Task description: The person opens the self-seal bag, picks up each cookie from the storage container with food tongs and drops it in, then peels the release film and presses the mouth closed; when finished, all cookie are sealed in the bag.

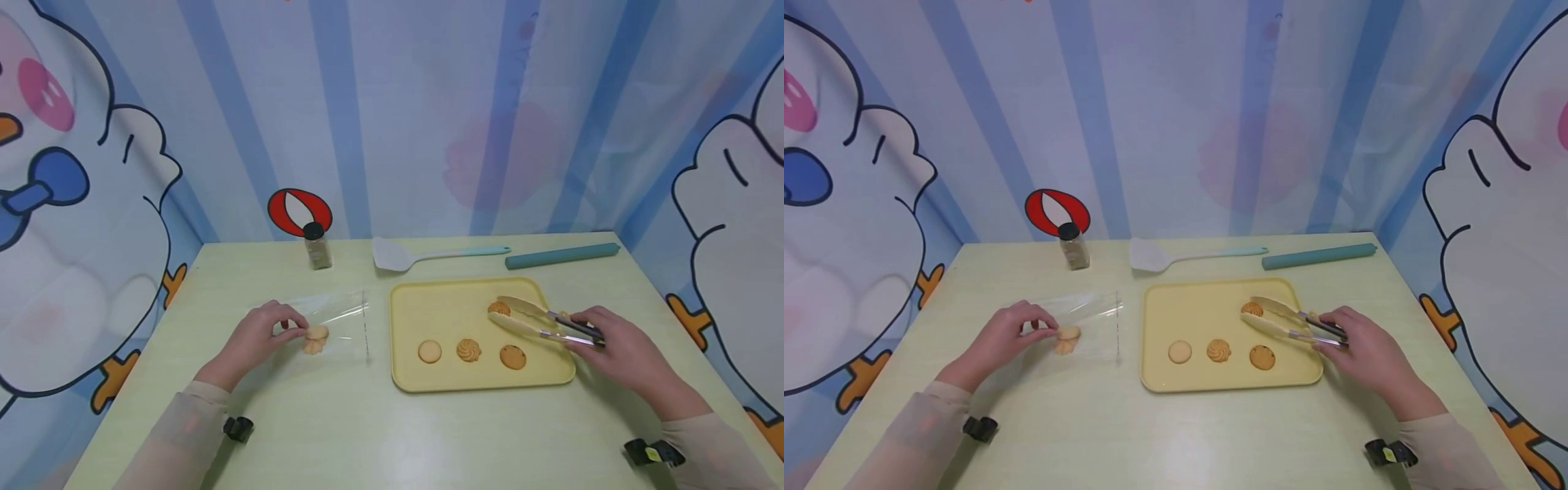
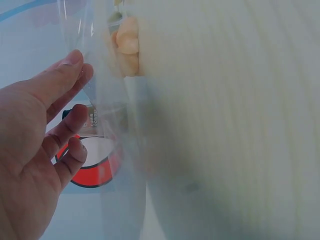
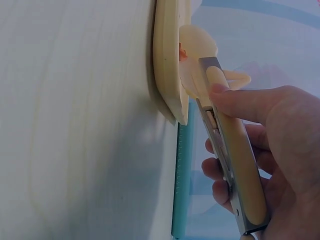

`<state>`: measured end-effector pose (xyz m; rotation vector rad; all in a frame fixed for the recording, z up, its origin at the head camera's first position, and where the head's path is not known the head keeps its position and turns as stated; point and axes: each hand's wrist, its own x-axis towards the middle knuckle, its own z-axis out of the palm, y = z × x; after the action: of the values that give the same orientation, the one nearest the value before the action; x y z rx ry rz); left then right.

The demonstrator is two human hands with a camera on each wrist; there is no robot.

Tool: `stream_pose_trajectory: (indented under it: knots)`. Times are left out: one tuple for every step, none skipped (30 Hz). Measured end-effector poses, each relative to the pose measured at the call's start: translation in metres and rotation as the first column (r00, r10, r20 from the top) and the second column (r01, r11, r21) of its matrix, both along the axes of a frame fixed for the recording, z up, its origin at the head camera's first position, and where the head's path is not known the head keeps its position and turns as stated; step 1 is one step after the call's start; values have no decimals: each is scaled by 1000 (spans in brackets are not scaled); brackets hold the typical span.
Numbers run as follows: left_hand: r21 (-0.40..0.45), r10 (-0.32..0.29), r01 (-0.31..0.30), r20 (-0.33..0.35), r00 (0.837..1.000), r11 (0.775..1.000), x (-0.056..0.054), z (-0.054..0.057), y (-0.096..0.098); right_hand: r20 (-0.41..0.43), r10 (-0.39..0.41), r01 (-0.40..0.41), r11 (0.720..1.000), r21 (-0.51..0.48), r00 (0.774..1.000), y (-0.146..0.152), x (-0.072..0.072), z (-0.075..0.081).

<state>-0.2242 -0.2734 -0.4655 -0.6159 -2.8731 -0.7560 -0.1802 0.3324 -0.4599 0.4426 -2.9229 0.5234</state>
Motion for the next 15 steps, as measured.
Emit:
stream_pose_trajectory:
  knots:
    - [0,-2,2,3,1000,1000,0,0,0,-4,2,-2,1000,0,1000,-1,0,0]
    - [-1,-2,2,5,1000,1000,0,0,0,-8,4,-4,1000,-1,1000,-2,0,1]
    - [-2,2,-2,5,1000,1000,0,0,0,-12,7,-7,1000,-1,1000,-3,0,1]
    - [-3,3,-3,6,1000,1000,0,0,0,-14,10,-10,1000,-3,1000,-4,0,1]
    - [-4,3,-3,4,1000,1000,0,-1,-1,-18,13,-13,1000,-4,1000,-6,-1,2]
    - [-5,3,-3,2,1000,1000,0,-1,-1,-24,17,-18,1000,-8,1000,-8,-1,2]
    - [-5,3,-3,0,1000,1000,0,0,-1,-28,22,-22,1000,-13,999,-10,-2,2]
    - [-6,3,-3,-3,1000,1000,0,0,-1,-34,28,-29,999,-17,999,-13,-3,3]
    - [-7,2,-2,-6,1000,1000,0,0,-1,-42,36,-36,999,-22,998,-16,-4,3]
    - [-8,-1,1,-9,1000,1000,0,0,-1,-49,42,-44,999,-28,998,-19,-5,3]
    - [-8,-3,3,-12,1000,1000,0,1,-1,-58,51,-53,998,-35,997,-22,-6,4]
    - [-7,-6,6,-13,1000,1000,0,1,-1,-65,59,-62,997,-44,996,-26,-7,4]
    - [-6,-8,8,-14,1000,1000,0,1,-1,-71,69,-72,996,-50,995,-30,-8,5]
    - [-6,-11,11,-16,1000,1000,0,1,-1,-78,78,-83,995,-55,994,-35,-9,6]
    - [-7,-13,13,-17,1000,1000,0,1,-1,-83,90,-95,994,-62,992,-39,-11,7]
